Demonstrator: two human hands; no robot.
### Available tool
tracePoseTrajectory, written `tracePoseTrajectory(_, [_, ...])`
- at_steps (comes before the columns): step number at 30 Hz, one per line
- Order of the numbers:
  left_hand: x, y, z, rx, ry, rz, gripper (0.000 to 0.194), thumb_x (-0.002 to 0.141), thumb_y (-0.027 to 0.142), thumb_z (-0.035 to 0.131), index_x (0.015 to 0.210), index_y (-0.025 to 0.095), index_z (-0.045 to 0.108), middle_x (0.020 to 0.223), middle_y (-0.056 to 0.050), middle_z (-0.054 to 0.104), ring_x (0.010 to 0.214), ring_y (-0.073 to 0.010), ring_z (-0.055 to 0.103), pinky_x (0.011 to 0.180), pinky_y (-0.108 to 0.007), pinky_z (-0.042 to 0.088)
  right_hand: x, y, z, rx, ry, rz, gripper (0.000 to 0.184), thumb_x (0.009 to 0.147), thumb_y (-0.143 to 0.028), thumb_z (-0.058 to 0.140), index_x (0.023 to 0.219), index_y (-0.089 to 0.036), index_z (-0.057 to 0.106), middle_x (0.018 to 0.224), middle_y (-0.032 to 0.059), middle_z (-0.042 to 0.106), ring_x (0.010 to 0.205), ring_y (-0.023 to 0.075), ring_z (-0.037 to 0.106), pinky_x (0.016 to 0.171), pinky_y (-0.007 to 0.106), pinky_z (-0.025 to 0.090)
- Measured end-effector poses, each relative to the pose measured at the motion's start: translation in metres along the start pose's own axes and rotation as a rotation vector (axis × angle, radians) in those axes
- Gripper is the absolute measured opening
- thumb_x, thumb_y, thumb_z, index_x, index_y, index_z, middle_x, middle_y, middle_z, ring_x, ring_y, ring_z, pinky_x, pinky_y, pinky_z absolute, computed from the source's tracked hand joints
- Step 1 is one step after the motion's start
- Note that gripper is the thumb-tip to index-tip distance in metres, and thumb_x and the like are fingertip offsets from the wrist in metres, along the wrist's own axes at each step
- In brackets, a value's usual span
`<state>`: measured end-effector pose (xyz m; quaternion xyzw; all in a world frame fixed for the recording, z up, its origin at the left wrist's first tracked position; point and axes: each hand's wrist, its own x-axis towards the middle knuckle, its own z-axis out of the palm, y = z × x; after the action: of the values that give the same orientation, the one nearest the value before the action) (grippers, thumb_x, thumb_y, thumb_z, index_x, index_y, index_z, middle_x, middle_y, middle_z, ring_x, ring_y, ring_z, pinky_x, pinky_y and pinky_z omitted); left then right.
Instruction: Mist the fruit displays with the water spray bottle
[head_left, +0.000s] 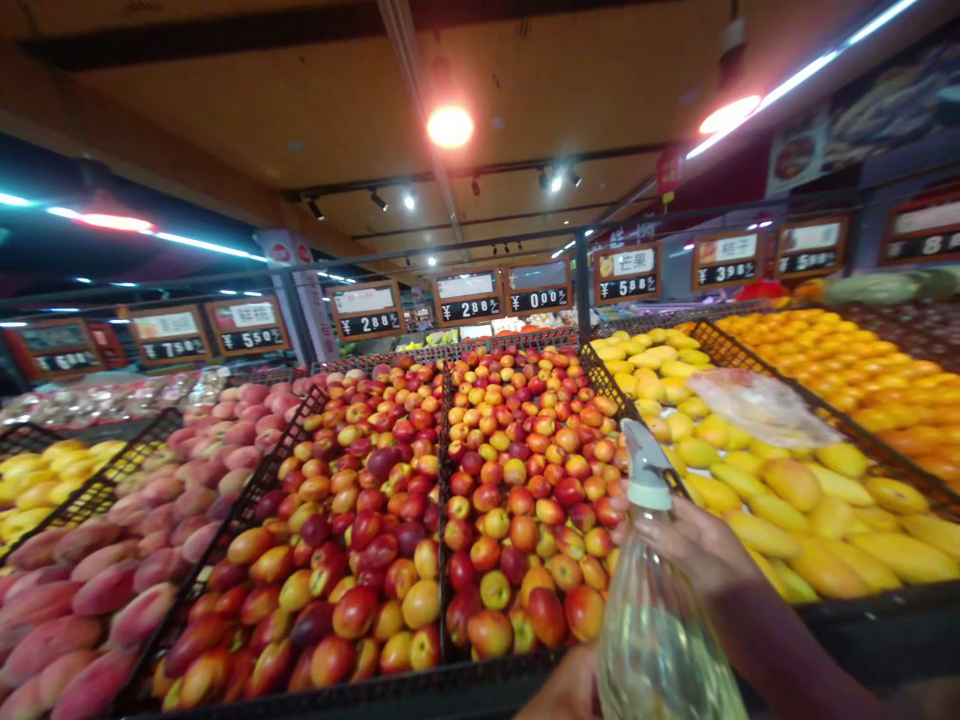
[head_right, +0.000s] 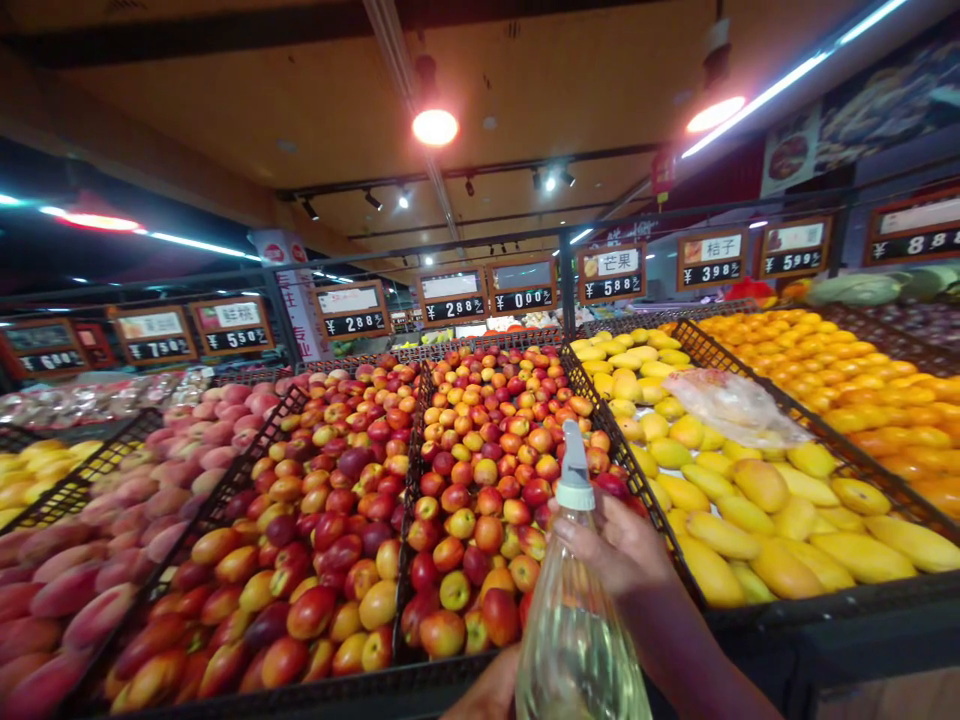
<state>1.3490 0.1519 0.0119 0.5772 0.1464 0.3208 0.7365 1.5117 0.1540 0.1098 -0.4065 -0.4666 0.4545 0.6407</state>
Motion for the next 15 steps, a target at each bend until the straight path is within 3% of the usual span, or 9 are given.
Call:
tracePoseTrajectory(5, [-0.006,0.001,-0.004,0.004,0.034,0.027,0.074,0.051,0.043,0.091,0.118,0.015,0.073,0.113,-0.012,0.072,0.102,-0.0258,0.064,0.090,-0.033,0.049,0.000,-0.001,0.010,-0.024,-0.024,0.014,0.043,0.071,-0.046,0.080,0.099,-0.015,0.072,0.074,0.0065,0.072,0.062,0.0202,0.062,0.059,0.030,0.048])
tracePoseTrajectory(10, [-0.007,0.000,-0.012,0.042,0.083,0.045,0.090,0.046,0.053,0.090,0.124,0.016,0.068,0.112,-0.011,0.074,0.112,-0.0335,0.066,0.099,-0.040,0.048,0.004,-0.001,0.027,-0.023,-0.083,-0.028,0.040,0.070,-0.048,0.081,0.092,-0.016,0.072,0.074,0.0054,0.071,0.065,0.0205,0.062,0.064,0.031,0.049])
tracePoseTrajectory(12, [-0.011,-0.004,-0.018,0.059,0.134,0.037,0.076,0.057,0.058,0.084,0.118,0.015,0.069,0.112,-0.011,0.074,0.112,-0.0307,0.065,0.101,-0.045,0.048,0.006,0.000,0.035,-0.039,-0.113,-0.084,0.037,0.069,-0.047,0.082,0.088,-0.017,0.072,0.076,0.0058,0.071,0.070,0.0219,0.063,0.068,0.032,0.049])
tracePoseTrajectory(15, [-0.027,-0.005,-0.025,0.076,0.189,0.013,0.044,0.080,0.047,0.071,0.111,0.015,0.068,0.108,-0.008,0.073,0.103,-0.0237,0.067,0.098,-0.048,0.051,0.009,0.005,0.045,-0.051,-0.172,-0.133,0.033,0.071,-0.044,0.081,0.087,-0.017,0.072,0.075,0.0057,0.071,0.075,0.0234,0.063,0.071,0.033,0.049])
